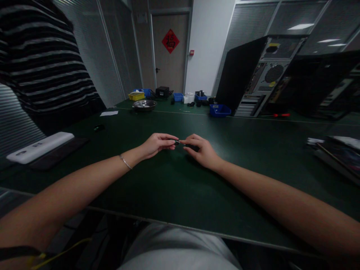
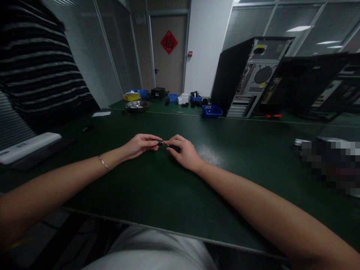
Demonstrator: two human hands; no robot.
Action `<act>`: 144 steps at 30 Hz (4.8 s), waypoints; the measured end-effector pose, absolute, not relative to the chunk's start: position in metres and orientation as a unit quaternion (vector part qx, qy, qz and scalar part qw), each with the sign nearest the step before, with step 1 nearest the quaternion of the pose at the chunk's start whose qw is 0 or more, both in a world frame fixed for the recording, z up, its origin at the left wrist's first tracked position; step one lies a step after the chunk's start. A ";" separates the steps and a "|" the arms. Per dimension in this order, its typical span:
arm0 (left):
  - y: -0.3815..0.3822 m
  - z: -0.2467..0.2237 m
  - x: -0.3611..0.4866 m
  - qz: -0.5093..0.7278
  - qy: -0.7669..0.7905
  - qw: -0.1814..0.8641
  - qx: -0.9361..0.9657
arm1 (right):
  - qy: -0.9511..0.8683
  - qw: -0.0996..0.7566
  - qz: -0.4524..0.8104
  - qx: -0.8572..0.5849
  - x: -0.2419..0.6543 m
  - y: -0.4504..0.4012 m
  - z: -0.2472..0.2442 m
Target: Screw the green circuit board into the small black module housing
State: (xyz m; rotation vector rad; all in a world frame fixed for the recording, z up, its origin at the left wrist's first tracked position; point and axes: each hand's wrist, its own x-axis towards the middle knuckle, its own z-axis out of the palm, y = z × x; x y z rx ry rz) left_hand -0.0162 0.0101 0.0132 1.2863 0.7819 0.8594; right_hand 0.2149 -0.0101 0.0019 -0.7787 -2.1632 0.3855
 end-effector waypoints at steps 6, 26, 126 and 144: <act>0.009 0.011 -0.011 0.404 0.351 0.599 0.595 | -0.846 0.389 0.138 -0.338 0.214 -0.011 0.002; 0.007 0.014 -0.011 0.411 0.354 0.625 0.562 | -0.853 0.385 0.125 -0.330 0.212 -0.014 0.004; 0.013 0.005 -0.010 0.368 0.296 0.592 0.653 | -0.847 0.386 0.126 -0.342 0.213 -0.018 0.007; 0.008 0.015 -0.017 0.148 0.229 -0.077 0.959 | -0.823 0.415 0.126 -0.367 0.226 -0.014 0.011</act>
